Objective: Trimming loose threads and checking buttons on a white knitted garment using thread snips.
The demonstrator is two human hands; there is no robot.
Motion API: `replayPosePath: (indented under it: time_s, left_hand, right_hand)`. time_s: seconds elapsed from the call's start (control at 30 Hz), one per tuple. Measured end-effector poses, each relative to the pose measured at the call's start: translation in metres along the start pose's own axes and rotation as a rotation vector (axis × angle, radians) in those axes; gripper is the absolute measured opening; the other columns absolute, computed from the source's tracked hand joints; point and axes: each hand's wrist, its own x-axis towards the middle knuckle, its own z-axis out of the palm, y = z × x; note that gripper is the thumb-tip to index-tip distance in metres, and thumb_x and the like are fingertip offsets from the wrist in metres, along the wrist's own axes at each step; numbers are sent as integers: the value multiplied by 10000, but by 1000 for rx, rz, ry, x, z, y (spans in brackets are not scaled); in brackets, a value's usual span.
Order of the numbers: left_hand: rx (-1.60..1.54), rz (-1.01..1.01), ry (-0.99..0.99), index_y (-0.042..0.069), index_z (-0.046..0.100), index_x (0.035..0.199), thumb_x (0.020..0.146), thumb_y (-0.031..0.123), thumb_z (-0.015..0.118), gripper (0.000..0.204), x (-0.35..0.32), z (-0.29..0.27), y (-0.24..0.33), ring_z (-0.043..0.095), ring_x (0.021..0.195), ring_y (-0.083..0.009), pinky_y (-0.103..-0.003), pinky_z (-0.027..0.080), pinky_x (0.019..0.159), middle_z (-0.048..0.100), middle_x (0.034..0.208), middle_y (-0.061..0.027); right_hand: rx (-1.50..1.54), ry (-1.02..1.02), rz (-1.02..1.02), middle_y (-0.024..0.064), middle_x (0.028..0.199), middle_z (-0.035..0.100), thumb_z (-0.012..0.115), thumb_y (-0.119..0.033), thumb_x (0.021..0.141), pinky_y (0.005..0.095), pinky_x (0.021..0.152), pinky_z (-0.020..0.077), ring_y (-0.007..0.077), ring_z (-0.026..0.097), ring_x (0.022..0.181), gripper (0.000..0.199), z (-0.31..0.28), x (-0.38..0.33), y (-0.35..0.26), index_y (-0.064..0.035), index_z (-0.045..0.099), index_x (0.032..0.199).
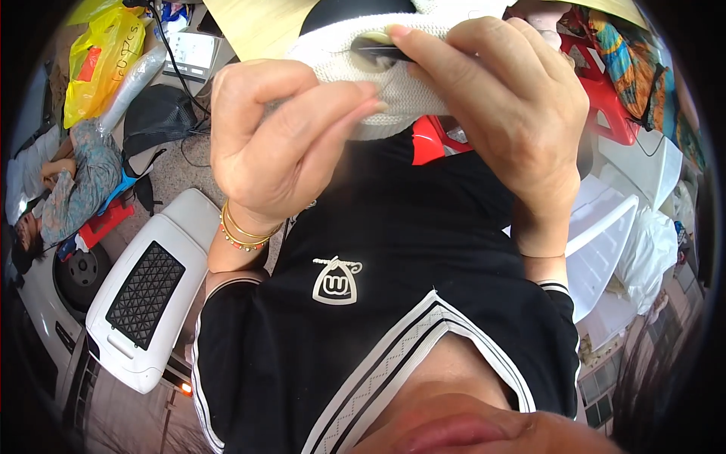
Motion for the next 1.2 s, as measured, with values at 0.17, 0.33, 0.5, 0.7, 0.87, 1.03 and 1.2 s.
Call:
replayPosePath:
  time_s: [0.17, 0.33, 0.5, 0.7, 0.87, 1.03, 1.2]
  left_hand:
    - [45, -96, 70, 57, 739, 964, 711, 31, 804, 262, -2, 4, -14, 577, 806, -190, -278, 469, 701, 587, 947, -83]
    - [21, -119, -43, 74, 743, 981, 713, 15, 784, 277, 0, 4, -17, 580, 782, -195, -280, 462, 679, 647, 890, -47]
    - [-84, -198, -46, 83, 749, 957, 705, 33, 789, 260, 2, 1, -20, 578, 756, -190, -283, 461, 670, 642, 869, -43]
    - [83, -10, -147, 33, 759, 929, 713, -15, 783, 223, 12, -6, -22, 603, 807, -152, -258, 468, 708, 647, 895, -68]
    - [41, 97, -46, 33, 757, 905, 695, -12, 797, 218, 3, -5, -27, 624, 801, -176, -261, 504, 693, 635, 903, -74]
    - [-88, 57, -39, -7, 726, 915, 738, -56, 758, 186, 4, 1, -25, 650, 837, -195, -282, 544, 751, 617, 953, -107]
    - [-201, -55, 20, -40, 678, 957, 787, -86, 716, 181, 2, 6, -19, 663, 873, -206, -298, 561, 792, 603, 978, -130]
  right_hand:
    - [522, -232, 578, 59, 741, 566, 788, -107, 735, 276, 523, 420, 164, 544, 589, 394, -28, 23, -15, -33, 689, 1109]
    - [606, -234, 496, 62, 736, 560, 757, -51, 651, 280, 538, 418, 184, 544, 585, 446, -25, 25, -5, -19, 684, 1089]
    - [576, -82, 182, 12, 755, 586, 664, 72, 543, 264, 529, 440, 111, 569, 639, 496, 7, 6, 4, -59, 745, 1014]
    - [617, -112, 88, 46, 740, 600, 564, 93, 491, 223, 519, 443, 126, 605, 642, 568, 4, 1, 11, -3, 732, 1025]
    - [676, -74, 84, 53, 763, 598, 606, 98, 553, 227, 564, 454, 133, 593, 659, 516, 7, 3, 12, -6, 723, 1045]
    - [724, -212, 411, 62, 719, 603, 625, -25, 639, 269, 532, 410, 155, 535, 578, 350, -14, 16, 6, 10, 743, 967]
    - [775, -226, 418, 66, 743, 618, 662, -50, 631, 267, 545, 412, 156, 550, 600, 368, -14, 17, 8, 11, 737, 987]
